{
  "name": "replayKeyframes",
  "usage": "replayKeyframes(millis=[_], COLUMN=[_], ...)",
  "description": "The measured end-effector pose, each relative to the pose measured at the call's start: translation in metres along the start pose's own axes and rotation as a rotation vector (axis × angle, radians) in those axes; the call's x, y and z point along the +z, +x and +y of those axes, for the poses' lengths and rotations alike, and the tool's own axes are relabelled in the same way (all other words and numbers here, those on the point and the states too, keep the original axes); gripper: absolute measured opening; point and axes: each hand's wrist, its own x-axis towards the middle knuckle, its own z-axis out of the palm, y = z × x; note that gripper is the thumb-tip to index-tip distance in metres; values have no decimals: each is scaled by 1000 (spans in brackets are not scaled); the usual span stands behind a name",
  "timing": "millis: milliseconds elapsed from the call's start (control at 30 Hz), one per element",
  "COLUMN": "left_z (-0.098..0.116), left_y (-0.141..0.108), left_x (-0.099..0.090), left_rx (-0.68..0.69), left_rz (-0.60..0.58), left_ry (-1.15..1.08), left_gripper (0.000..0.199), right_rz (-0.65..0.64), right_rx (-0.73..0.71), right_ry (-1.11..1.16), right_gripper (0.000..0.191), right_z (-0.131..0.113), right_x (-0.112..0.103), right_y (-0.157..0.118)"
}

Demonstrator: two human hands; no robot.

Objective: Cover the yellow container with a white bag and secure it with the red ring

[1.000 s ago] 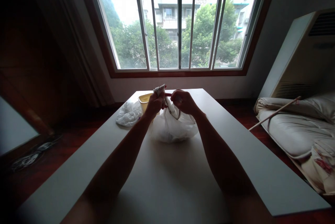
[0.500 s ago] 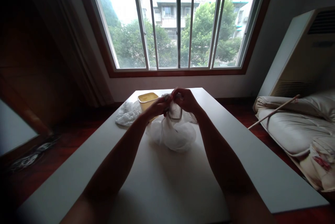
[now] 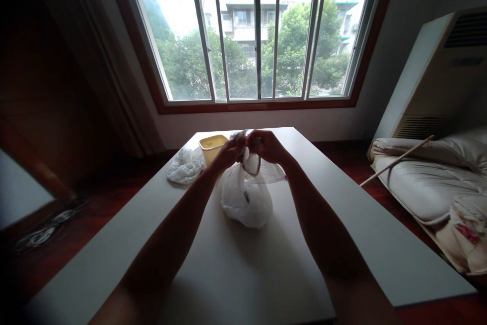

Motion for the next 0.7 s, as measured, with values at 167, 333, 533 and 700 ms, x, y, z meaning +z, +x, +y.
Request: replayKeyframes(millis=[167, 333, 533, 700], left_z=[-5, -2, -1, 0], left_y=[4, 0, 2, 2], left_x=[2, 2, 1, -13], left_rx=[62, 58, 125, 118], left_rz=[24, 75, 134, -10], left_ry=[-63, -42, 94, 210], left_gripper=[47, 38, 36, 38], right_rz=[-14, -45, -18, 10], right_rx=[17, 57, 70, 85], right_ry=[30, 100, 39, -63], right_gripper=[9, 8, 6, 17], right_z=[2, 2, 2, 1], right_x=[3, 6, 4, 2], right_y=[0, -2, -2, -2])
